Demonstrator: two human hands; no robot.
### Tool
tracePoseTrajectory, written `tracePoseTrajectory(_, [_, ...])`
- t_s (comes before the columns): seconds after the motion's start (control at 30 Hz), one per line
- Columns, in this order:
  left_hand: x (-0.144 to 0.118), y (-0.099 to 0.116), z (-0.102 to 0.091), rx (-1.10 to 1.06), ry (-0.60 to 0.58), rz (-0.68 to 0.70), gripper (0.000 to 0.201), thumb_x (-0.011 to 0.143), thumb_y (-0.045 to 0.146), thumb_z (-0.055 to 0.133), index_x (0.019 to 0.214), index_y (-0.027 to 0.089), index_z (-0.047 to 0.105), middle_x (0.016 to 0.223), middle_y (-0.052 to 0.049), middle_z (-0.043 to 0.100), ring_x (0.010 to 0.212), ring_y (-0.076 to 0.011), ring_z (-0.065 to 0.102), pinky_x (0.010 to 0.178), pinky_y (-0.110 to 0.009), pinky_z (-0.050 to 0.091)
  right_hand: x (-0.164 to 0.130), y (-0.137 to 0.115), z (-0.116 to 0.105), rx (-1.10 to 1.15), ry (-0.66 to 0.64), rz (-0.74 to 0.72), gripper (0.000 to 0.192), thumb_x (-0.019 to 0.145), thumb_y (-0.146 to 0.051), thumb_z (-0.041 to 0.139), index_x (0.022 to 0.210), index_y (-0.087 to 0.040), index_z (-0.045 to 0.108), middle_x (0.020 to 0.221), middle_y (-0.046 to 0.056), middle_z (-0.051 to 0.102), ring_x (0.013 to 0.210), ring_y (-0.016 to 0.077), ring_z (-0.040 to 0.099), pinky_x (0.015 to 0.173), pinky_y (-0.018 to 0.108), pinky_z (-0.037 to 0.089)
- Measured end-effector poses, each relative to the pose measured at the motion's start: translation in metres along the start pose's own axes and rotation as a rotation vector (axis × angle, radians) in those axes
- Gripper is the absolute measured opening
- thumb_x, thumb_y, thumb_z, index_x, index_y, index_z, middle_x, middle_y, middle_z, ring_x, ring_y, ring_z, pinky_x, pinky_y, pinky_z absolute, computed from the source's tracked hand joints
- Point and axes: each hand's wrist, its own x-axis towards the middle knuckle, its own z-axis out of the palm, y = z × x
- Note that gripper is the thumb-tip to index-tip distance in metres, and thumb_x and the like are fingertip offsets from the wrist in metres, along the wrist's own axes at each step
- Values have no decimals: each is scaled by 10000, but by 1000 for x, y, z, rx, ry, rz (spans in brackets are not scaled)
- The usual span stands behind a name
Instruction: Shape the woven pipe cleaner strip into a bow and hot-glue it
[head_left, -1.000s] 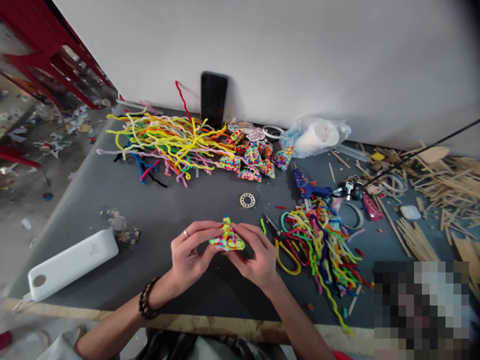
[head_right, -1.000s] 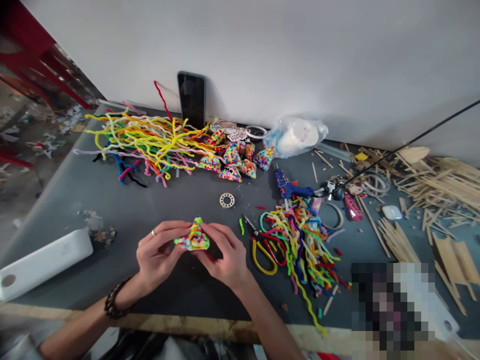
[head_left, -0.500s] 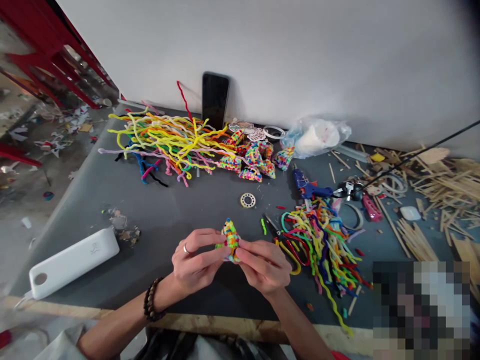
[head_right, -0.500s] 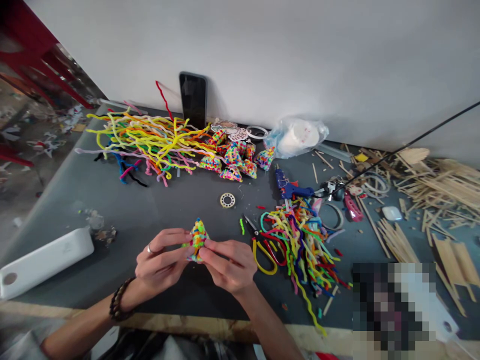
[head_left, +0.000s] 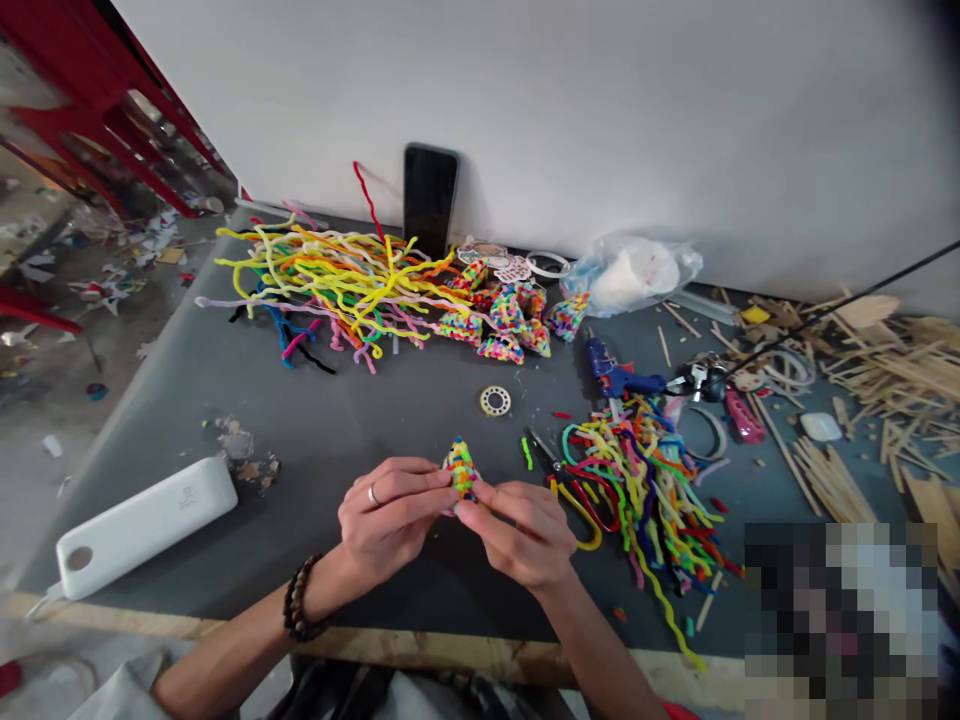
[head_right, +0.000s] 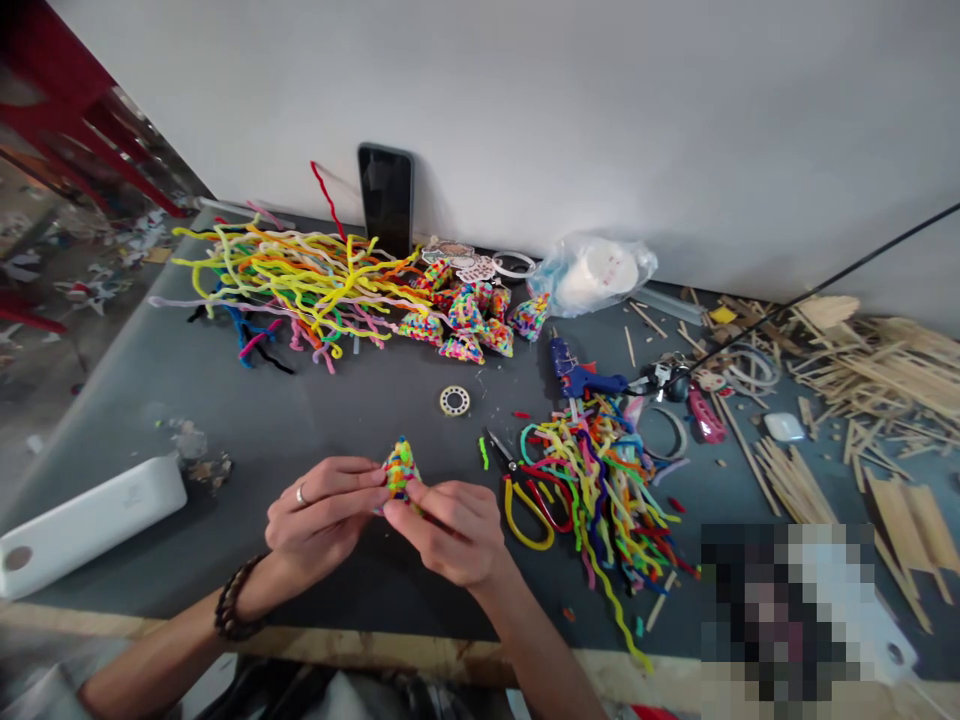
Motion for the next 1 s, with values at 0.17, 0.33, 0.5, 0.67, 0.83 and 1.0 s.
tracePoseTrajectory(0.17, [5,4,-5,23,2,-14,267,883,51,754,1081,226,782,909,-16,807,866,-174,778,717,-265,659,1,0,1,16,-25,-10,225,908,-66,699,1075,-198,771,971,69,779,768,132,745,678,242,653])
tracePoseTrajectory(0.33, [3,4,-7,25,-10,12,232,882,73,770,1064,216,788,932,-27,822,892,-189,785,751,-287,670,2,0,2,44,-6,-17,218,903,-51,699,1062,-179,773,964,71,754,773,129,728,681,242,641])
tracePoseTrajectory(0.5, [-4,0,-1,-24,45,-13,279,843,95,823,1077,246,804,967,-29,823,942,-221,788,762,-324,686,3,0,2,37,-22,-4,223,913,-44,684,1060,-194,759,967,62,748,764,127,718,688,251,640])
tracePoseTrajectory(0.67, [-6,-1,5,-93,73,-58,260,895,145,788,1128,258,804,996,-41,817,973,-235,786,754,-346,698,1,-3,1,68,-24,91,486,936,-88,684,1398,-233,634,898,39,762,762,149,721,702,277,643])
tracePoseTrajectory(0.83, [-8,-3,4,-74,69,4,268,899,136,783,1133,263,802,1020,-29,813,998,-234,783,787,-354,694,2,-2,-6,28,-179,269,503,1001,-388,647,1478,-239,584,1023,101,727,866,204,724,760,325,635])
tracePoseTrajectory(1.0, [-5,-1,4,-114,24,5,269,908,100,759,1138,234,797,1021,-43,814,1016,-242,785,815,-367,696,-1,5,-9,28,-218,219,471,991,-425,660,1428,-251,633,1079,102,704,912,199,721,808,325,625])
